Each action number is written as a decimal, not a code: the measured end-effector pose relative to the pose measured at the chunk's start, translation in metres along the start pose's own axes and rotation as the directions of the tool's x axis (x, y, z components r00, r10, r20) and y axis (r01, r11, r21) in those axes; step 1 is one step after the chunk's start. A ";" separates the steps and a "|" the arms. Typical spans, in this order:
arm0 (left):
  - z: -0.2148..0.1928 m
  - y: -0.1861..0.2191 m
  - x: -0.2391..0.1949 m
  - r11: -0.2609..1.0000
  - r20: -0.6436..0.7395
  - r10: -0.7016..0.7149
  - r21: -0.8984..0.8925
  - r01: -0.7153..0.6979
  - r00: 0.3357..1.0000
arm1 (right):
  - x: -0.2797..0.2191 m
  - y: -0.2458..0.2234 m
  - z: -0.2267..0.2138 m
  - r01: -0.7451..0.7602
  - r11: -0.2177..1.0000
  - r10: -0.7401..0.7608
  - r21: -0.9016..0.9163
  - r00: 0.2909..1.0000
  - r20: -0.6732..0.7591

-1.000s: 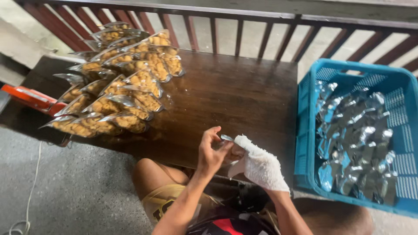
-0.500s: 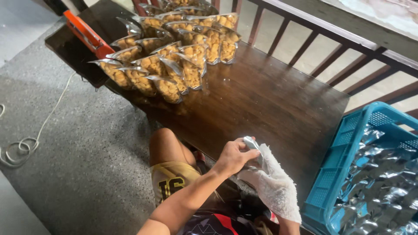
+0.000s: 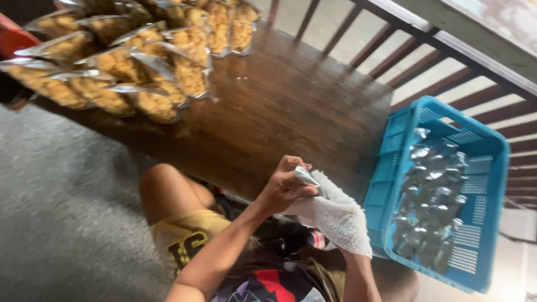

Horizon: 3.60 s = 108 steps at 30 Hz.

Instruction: The person sits on the floor and repeatedly wipes individual transparent snack packets with a white cloth. They pick each packet from a blue basket, wipe it, and place it on a wooden table next to a growing stack of already-wiped packets.

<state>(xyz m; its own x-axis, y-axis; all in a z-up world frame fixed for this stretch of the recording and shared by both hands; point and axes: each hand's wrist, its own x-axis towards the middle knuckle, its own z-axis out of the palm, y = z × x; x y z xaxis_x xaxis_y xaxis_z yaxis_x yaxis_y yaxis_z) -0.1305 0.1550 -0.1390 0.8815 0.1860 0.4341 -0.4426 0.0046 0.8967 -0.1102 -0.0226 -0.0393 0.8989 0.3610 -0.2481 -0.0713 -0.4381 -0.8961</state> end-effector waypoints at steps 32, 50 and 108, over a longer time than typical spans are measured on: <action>-0.042 0.029 -0.021 0.787 0.028 0.273 0.568 -0.240 0.962 | 0.045 0.073 -0.015 0.306 0.732 -0.253 -0.609 0.952 0.175; -0.209 0.064 -0.072 0.883 -0.720 -0.122 0.236 0.406 0.683 | 0.021 0.012 -0.024 0.380 0.827 -0.253 -0.414 0.910 0.330; 0.123 0.147 0.085 0.962 0.535 -0.028 0.243 -0.122 0.844 | 0.001 -0.012 -0.092 0.499 0.804 -0.576 -0.324 0.513 -0.637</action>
<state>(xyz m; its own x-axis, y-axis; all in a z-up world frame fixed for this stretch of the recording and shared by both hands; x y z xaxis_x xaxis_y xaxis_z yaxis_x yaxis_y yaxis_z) -0.1001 0.0509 0.0401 0.8448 -0.3689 0.3876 -0.4936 -0.2575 0.8307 -0.0690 -0.0927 0.0049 0.7775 -0.0869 0.6228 0.5313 -0.4391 -0.7245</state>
